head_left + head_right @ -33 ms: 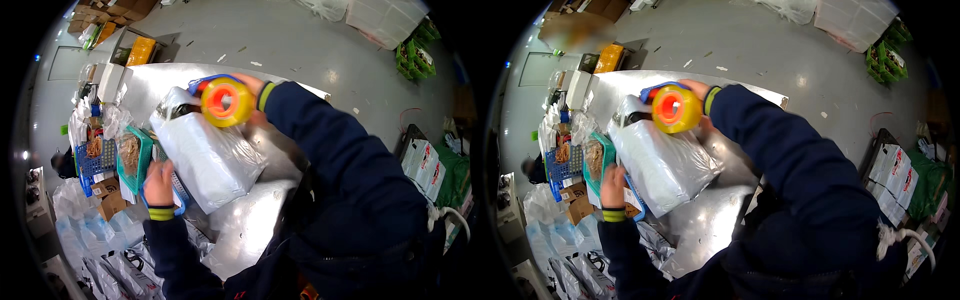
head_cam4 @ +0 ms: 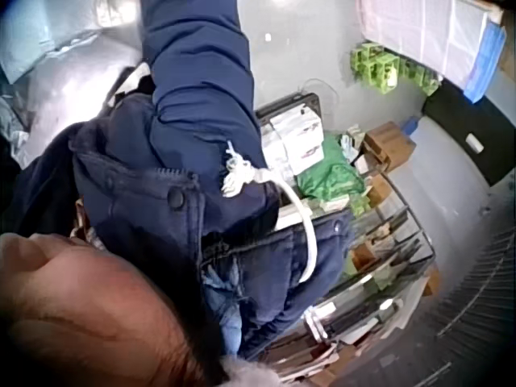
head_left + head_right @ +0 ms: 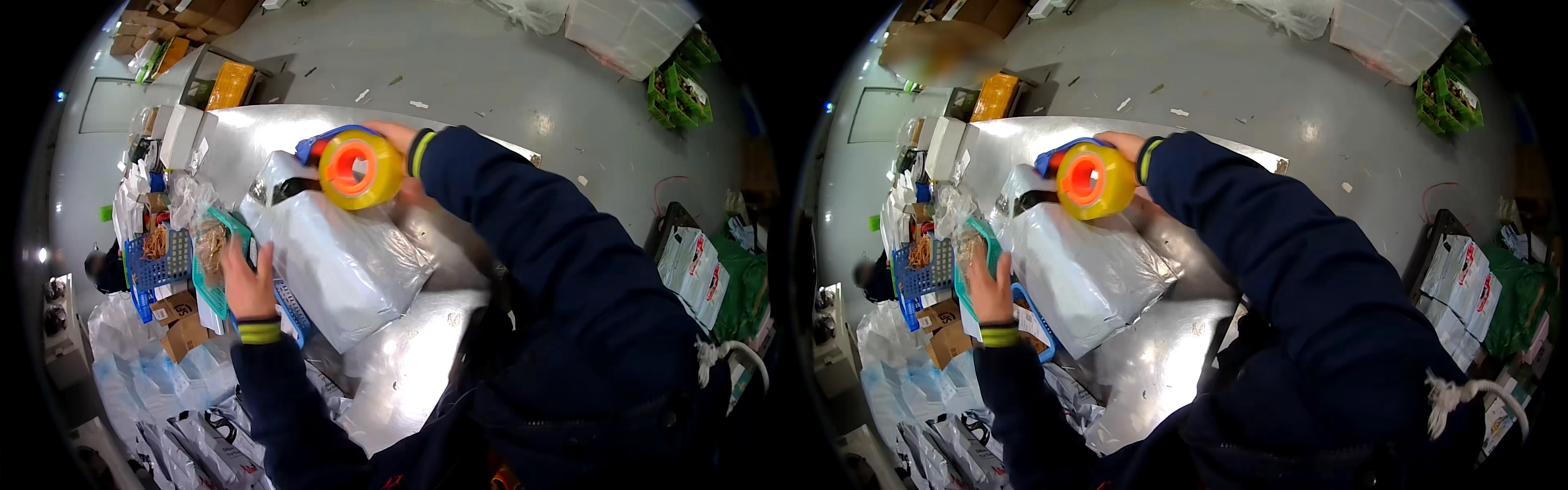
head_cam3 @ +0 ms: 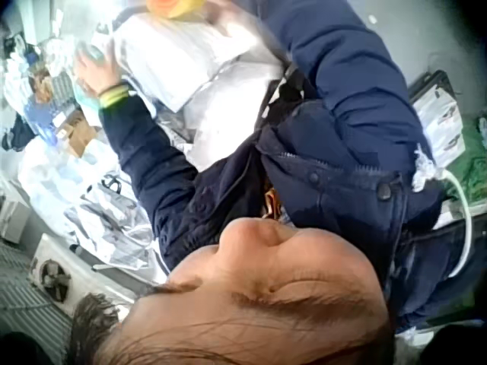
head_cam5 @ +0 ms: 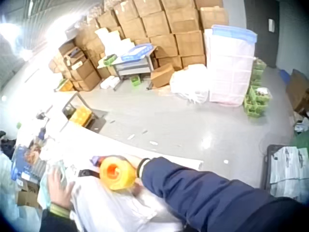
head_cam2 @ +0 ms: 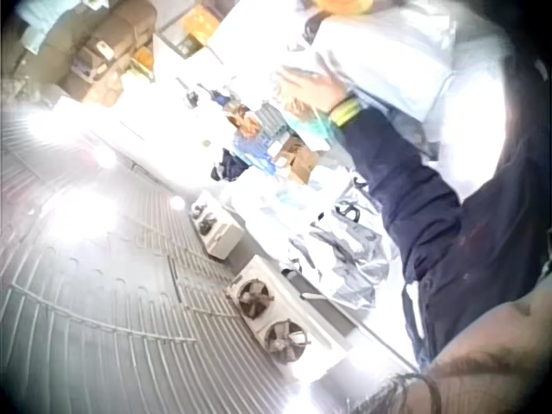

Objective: The person places items into white shipping bags, seals them with a tape dispenser, and affixes shipping labels. They repeat this process for multiple packages, stacking the finished parcels on a nearby table.

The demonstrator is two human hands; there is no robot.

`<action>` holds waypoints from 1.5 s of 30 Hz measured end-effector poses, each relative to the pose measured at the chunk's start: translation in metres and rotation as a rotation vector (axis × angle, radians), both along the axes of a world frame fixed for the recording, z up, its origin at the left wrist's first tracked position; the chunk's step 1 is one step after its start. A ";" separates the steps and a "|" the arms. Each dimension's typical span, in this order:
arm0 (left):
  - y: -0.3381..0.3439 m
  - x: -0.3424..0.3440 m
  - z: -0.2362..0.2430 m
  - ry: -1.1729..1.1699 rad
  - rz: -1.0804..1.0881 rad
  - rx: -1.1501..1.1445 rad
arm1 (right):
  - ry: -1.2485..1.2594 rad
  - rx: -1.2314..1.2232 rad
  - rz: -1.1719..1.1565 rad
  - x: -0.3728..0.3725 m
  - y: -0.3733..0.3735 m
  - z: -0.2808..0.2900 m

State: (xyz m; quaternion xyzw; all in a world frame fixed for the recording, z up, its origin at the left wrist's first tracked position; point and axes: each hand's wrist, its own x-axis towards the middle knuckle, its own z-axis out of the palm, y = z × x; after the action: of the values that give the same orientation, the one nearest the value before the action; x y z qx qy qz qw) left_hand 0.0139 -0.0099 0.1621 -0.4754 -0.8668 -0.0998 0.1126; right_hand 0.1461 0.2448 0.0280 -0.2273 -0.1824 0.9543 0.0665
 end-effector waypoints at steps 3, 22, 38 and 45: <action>0.033 -0.064 -0.034 0.162 -0.078 -0.049 | -0.004 -0.042 0.003 -0.004 -0.030 0.006; -0.004 -0.042 -0.038 -0.127 0.623 -0.080 | 0.128 -0.343 -0.422 0.181 -0.213 -0.047; -0.034 -0.045 -0.049 -0.155 0.173 -0.212 | 0.108 -0.233 -0.342 0.185 -0.157 -0.073; -0.005 0.004 -0.030 -0.210 0.012 -0.008 | -0.035 0.049 -0.038 0.031 0.005 -0.067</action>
State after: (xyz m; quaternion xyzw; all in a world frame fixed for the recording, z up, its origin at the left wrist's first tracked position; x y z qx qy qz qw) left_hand 0.0183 -0.0150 0.1318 -0.4574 -0.8772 -0.1448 0.0195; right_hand 0.1773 0.2498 -0.0388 -0.2456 -0.2026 0.9440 0.0870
